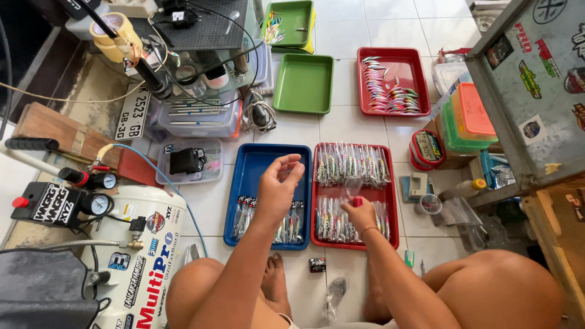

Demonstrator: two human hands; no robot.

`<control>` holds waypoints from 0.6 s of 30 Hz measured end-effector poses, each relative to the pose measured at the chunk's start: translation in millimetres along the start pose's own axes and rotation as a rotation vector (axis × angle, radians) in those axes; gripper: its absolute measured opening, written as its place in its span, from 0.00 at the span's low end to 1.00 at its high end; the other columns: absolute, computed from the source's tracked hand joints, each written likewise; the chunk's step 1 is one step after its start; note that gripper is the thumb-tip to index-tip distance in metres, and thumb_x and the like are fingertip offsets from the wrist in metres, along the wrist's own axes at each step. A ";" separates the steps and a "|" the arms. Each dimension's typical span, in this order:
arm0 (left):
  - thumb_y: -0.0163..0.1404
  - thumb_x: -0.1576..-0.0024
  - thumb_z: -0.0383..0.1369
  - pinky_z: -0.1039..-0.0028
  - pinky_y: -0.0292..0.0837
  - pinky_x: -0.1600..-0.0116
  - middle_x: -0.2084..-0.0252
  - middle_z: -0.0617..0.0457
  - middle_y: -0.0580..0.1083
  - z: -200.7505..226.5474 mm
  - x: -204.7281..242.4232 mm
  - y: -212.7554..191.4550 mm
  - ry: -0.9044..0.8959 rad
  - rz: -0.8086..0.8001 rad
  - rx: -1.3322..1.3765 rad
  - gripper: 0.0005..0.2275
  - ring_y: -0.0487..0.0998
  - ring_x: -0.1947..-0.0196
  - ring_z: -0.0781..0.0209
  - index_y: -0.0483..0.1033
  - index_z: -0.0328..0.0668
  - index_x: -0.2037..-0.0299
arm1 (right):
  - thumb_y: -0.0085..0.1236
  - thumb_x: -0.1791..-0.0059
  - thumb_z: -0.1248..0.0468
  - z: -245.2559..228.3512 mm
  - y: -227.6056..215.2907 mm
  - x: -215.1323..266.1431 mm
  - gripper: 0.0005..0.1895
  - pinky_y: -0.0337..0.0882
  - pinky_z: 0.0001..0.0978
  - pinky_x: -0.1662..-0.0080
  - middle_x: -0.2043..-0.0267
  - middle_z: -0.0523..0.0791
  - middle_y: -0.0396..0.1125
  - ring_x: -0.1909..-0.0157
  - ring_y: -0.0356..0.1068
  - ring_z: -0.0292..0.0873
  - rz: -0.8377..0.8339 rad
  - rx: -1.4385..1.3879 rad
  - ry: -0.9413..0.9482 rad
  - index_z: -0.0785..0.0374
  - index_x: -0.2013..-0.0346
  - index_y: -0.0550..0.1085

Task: The person takes individual fishing lures from a tray, inserts them into small plastic bags along with a brand card, and then places the packaged items into another tray.

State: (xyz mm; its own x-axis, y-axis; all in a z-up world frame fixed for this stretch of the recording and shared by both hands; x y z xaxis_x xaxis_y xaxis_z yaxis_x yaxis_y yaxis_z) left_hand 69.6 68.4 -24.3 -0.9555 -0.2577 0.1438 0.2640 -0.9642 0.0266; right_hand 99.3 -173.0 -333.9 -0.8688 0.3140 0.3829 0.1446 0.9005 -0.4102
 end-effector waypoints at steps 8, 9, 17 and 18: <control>0.62 0.45 0.47 0.69 0.76 0.43 0.54 0.47 0.80 22.5 12.4 17.8 -0.024 -0.097 -0.144 0.18 0.78 0.49 0.57 0.81 0.50 0.49 | 0.69 0.54 0.65 -247.9 -54.6 143.4 0.16 0.76 0.32 0.69 0.70 0.52 0.73 0.76 0.71 0.42 -0.526 -0.315 -0.505 0.70 0.55 0.78; 0.61 0.43 0.45 0.75 0.79 0.51 0.64 0.54 0.83 27.4 15.0 18.5 0.010 -0.055 -0.042 0.11 0.81 0.59 0.70 0.85 0.53 0.56 | 0.65 0.50 0.62 -248.0 -56.4 149.2 0.17 0.75 0.28 0.73 0.71 0.51 0.72 0.79 0.70 0.39 -0.504 -0.384 -0.548 0.70 0.51 0.77; 0.50 0.36 0.36 0.74 0.80 0.61 0.62 0.45 0.81 32.9 7.4 3.6 0.116 0.002 0.339 0.10 0.83 0.68 0.59 0.79 0.39 0.53 | 0.60 0.50 0.56 -61.4 24.7 123.4 0.15 0.79 0.41 0.51 0.42 0.47 0.66 0.54 0.75 0.49 -0.612 0.808 -0.419 0.54 0.49 0.75; 0.49 0.37 0.36 0.74 0.80 0.63 0.63 0.45 0.81 38.6 10.5 3.3 0.072 0.022 0.324 0.12 0.83 0.70 0.56 0.79 0.36 0.53 | 0.60 0.48 0.51 -42.5 30.7 137.8 0.17 0.82 0.29 0.52 0.30 0.44 0.57 0.56 0.75 0.39 -0.738 1.013 -0.354 0.53 0.48 0.75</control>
State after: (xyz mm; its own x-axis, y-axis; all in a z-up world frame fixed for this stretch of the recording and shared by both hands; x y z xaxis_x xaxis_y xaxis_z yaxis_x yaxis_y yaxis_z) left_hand 65.5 65.1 15.5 -0.9529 -0.2931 0.0776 0.3017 -0.8912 0.3388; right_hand 4.2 -89.3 -258.6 -0.6889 -0.3902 0.6109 -0.7023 0.1507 -0.6957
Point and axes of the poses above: each hand's wrist, its own x-axis away from the middle knuckle, its own y-axis out of the palm, z = x × y, the point moved 3 cm from there along -x, towards the middle knuckle
